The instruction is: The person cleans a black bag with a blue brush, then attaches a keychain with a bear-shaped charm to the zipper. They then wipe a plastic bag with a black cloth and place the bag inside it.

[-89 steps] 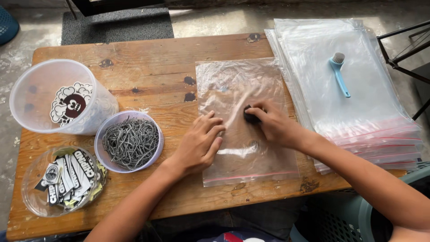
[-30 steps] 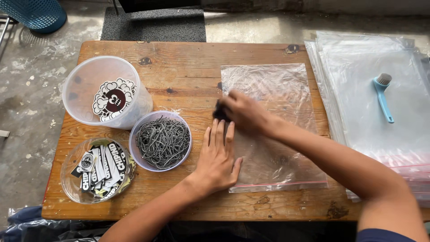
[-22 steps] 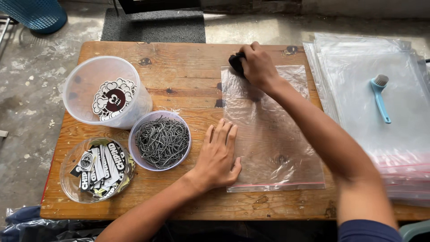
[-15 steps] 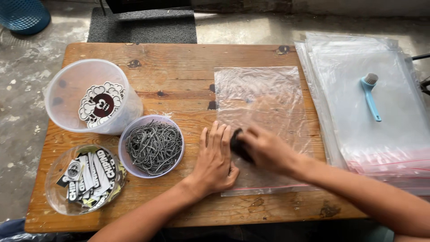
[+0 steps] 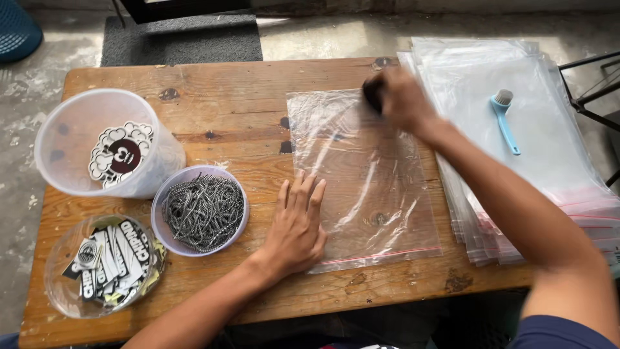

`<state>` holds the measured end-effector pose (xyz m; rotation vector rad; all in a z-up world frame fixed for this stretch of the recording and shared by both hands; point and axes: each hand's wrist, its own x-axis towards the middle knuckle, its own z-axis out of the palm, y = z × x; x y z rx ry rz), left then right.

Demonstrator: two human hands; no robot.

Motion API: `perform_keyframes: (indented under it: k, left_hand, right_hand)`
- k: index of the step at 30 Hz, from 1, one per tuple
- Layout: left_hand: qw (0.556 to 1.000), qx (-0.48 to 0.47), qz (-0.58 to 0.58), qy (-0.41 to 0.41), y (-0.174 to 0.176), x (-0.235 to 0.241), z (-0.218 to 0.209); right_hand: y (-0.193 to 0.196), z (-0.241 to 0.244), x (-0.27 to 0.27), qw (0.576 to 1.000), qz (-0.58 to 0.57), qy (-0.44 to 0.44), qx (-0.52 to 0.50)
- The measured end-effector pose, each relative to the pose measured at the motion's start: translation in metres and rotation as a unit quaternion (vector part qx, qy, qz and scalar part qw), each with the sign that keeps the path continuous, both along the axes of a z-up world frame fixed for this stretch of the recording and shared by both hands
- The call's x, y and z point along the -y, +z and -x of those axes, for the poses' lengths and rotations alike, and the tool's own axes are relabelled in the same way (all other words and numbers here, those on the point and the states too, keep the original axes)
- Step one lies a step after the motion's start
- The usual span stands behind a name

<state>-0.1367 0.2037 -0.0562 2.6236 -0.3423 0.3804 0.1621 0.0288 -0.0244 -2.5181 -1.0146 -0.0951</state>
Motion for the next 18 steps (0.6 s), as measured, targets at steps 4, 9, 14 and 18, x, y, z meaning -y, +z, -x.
perform_keyframes:
  k: [4,9,14,18]
  left_hand:
    - [1.000,0.026,0.002,-0.012,-0.007,0.000,-0.003]
    - [0.998,0.014,-0.056,-0.016,-0.005,0.000,-0.003]
    - [0.998,-0.003,-0.066,-0.023,-0.001,0.000,-0.002]
    - [0.998,0.000,-0.065,-0.024,-0.001,-0.001,-0.001]
  right_hand:
    - [-0.044,0.124,0.012,0.980,-0.075,0.177,0.046]
    - [-0.044,0.148,0.013,0.964,-0.008,0.232,0.131]
    - [-0.062,0.024,0.049,0.950,0.145,0.035,0.274]
    - [-0.058,0.000,0.063,0.910,0.258,-0.030,0.323]
